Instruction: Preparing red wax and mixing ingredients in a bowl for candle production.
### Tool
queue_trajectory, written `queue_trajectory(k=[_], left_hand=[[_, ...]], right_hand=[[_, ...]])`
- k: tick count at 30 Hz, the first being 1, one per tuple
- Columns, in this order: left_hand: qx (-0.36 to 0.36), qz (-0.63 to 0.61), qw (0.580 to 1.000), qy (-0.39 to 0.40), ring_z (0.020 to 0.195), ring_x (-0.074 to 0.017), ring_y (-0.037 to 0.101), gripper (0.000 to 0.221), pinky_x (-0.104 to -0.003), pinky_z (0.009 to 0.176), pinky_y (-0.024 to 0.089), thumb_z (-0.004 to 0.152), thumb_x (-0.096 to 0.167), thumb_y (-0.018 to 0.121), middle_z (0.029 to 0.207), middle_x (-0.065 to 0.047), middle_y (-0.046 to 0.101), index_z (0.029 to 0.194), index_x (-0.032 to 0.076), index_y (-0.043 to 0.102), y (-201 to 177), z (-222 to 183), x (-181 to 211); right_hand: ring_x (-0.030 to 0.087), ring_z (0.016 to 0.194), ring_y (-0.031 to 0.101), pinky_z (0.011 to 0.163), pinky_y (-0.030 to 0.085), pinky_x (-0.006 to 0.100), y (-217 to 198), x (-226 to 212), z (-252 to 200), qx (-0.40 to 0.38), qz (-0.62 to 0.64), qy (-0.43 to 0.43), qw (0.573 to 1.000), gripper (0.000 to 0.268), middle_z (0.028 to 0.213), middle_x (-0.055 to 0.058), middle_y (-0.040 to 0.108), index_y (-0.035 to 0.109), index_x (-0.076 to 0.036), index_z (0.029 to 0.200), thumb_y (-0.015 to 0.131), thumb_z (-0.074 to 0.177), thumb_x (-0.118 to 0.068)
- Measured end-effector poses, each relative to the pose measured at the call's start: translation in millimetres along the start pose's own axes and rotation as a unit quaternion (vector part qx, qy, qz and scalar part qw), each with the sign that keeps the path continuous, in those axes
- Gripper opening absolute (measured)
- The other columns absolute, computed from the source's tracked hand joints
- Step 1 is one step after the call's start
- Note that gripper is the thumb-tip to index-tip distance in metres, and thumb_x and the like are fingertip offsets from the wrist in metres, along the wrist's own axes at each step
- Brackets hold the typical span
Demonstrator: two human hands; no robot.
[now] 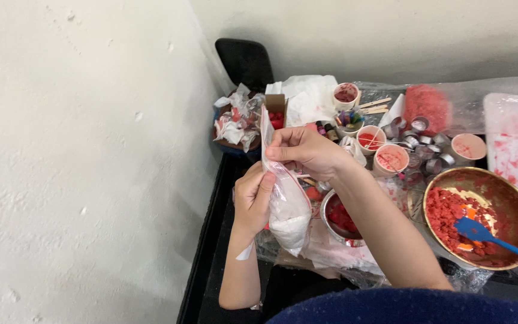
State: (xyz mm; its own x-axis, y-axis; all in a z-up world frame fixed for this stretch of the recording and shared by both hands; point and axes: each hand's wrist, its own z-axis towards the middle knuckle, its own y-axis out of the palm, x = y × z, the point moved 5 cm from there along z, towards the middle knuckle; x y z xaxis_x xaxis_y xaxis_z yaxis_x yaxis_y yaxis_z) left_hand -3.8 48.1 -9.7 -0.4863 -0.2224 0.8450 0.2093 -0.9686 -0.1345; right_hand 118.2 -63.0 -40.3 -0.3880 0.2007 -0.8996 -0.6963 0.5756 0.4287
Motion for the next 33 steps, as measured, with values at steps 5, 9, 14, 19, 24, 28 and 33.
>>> queue_trajectory(k=[5, 9, 14, 19, 24, 28, 33], left_hand=[[0.014, -0.018, 0.999, 0.041, 0.091, -0.0251, 0.063, 0.029, -0.033, 0.083, 0.048, 0.11, 0.019, 0.051, 0.102, -0.014, 0.069, 0.104, -0.005, 0.067, -5.5, -11.4, 0.5], [0.002, 0.115, 0.993, 0.021, 0.073, -0.0243, 0.055, 0.027, -0.034, 0.066, 0.043, 0.103, 0.013, 0.063, 0.073, -0.01, 0.059, 0.082, -0.004, 0.063, -8.9, -19.3, -6.2], [0.002, 0.12, 0.991, 0.055, 0.07, -0.0241, 0.054, 0.02, -0.036, 0.063, 0.043, 0.099, 0.009, 0.062, 0.07, -0.009, 0.058, 0.081, -0.002, 0.064, -12.3, -14.5, 16.6], [0.031, 0.184, 0.977, 0.105, 0.068, -0.0248, 0.05, 0.029, -0.039, 0.067, 0.039, 0.097, 0.007, 0.063, 0.066, -0.008, 0.054, 0.07, 0.001, 0.054, -19.7, -14.3, 16.6], [-0.01, 0.072, 0.992, 0.104, 0.067, -0.0246, 0.051, 0.031, -0.039, 0.068, 0.038, 0.1, 0.012, 0.06, 0.069, -0.01, 0.055, 0.07, 0.001, 0.056, -13.7, -17.3, -4.1], [-0.005, -0.082, 0.989, 0.127, 0.081, -0.0347, 0.058, 0.033, -0.044, 0.076, 0.042, 0.108, 0.013, 0.053, 0.08, -0.016, 0.062, 0.08, -0.004, 0.061, 3.5, -8.7, 21.0], [-0.047, 0.052, 0.993, 0.098, 0.072, -0.0238, 0.054, 0.036, -0.041, 0.075, 0.043, 0.103, 0.016, 0.058, 0.073, -0.008, 0.052, 0.073, -0.001, 0.051, 8.5, -5.9, -9.5]], right_hand=[[0.006, 0.073, 0.065, 0.063, 0.052, 0.022, 12.7, -0.6, -9.6, -0.057, 0.02, 0.029, 0.998, 0.012, 0.085, 0.0, 0.071, 0.072, -0.005, 0.095, 0.078, 0.093, -0.015], [0.005, 0.074, 0.069, 0.063, 0.057, 0.022, 19.4, -15.2, -33.9, -0.014, -0.201, 0.07, 0.977, 0.02, 0.083, -0.001, 0.076, 0.078, -0.006, 0.1, 0.072, 0.091, -0.023], [0.003, 0.073, 0.063, 0.061, 0.051, 0.021, 13.2, 4.8, -26.2, -0.054, -0.222, 0.005, 0.974, 0.019, 0.081, -0.001, 0.072, 0.079, -0.003, 0.099, 0.075, 0.094, -0.021], [0.004, 0.065, 0.057, 0.057, 0.046, 0.021, 11.5, 35.0, -14.9, -0.056, -0.129, 0.005, 0.99, 0.019, 0.074, -0.003, 0.065, 0.077, -0.003, 0.093, 0.078, 0.092, -0.022], [0.003, 0.059, 0.048, 0.054, 0.037, 0.019, 6.7, 74.0, -23.2, -0.024, 0.027, 0.014, 0.999, 0.023, 0.07, -0.005, 0.057, 0.069, -0.006, 0.092, 0.074, 0.096, -0.029], [0.003, 0.058, 0.045, 0.053, 0.035, 0.019, 13.8, 85.8, -40.1, -0.026, 0.177, 0.063, 0.982, 0.02, 0.073, -0.006, 0.055, 0.064, -0.01, 0.096, 0.071, 0.096, -0.028], [0.003, 0.062, 0.048, 0.054, 0.037, 0.019, 5.6, 55.5, -61.4, 0.049, 0.063, -0.072, 0.994, 0.019, 0.078, -0.004, 0.057, 0.06, -0.008, 0.094, 0.07, 0.099, -0.023]])
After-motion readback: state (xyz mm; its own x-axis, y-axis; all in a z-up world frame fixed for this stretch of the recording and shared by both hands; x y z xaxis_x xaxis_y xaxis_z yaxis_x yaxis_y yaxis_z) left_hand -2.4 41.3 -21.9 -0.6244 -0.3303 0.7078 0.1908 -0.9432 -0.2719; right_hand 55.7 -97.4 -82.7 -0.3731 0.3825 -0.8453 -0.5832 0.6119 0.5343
